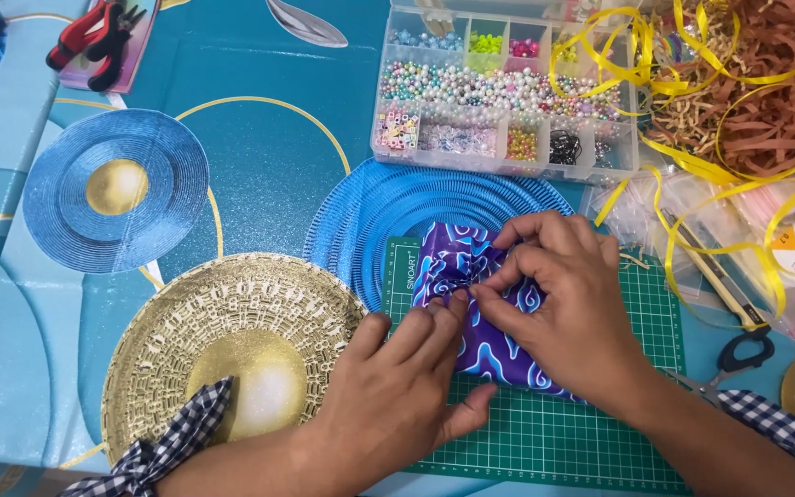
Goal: Wrapping a small item in decorative fabric and finishing it by tying a yellow ribbon bow.
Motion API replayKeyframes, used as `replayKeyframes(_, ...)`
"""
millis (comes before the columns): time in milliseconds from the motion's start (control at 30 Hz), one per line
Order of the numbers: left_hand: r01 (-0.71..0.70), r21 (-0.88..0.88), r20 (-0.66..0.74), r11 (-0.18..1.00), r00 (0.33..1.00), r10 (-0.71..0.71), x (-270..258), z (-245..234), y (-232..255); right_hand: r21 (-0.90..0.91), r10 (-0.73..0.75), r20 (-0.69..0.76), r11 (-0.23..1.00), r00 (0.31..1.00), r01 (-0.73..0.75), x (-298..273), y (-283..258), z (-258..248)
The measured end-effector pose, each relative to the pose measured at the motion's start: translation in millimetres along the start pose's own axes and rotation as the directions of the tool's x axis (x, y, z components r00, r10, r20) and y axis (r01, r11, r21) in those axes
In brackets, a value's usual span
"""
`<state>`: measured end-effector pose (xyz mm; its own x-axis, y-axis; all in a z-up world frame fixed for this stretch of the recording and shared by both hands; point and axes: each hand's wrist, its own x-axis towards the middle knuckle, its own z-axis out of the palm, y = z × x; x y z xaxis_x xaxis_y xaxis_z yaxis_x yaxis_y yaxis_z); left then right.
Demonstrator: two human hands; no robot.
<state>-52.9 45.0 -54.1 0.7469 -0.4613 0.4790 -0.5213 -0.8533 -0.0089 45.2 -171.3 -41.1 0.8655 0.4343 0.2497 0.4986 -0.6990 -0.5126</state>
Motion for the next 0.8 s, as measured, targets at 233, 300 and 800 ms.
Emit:
replayKeyframes(233, -0.001, 0.02, 0.021, 1.0, 1.0, 0.001, -2.0, 0.6, -0.9, 0.071, 0.062, -0.039, 0.996, 0.997, -0.059, 5.6, 21.0, 0.9)
replayKeyframes(300, -0.001, 0.011, 0.041, 1.0, 0.999, 0.001, -2.7, 0.9, -0.8, 0.12, 0.057, -0.07, 0.992, 0.996, -0.049, 7.9, 28.6, 4.0)
replayKeyframes(800, 0.005, 0.145, 0.06, 0.989, 0.998, -0.014, -7.8, 11.9, -4.1, 0.148, 0.179, 0.048, 0.972, 0.983, -0.185, 10.3, 33.5, -3.5)
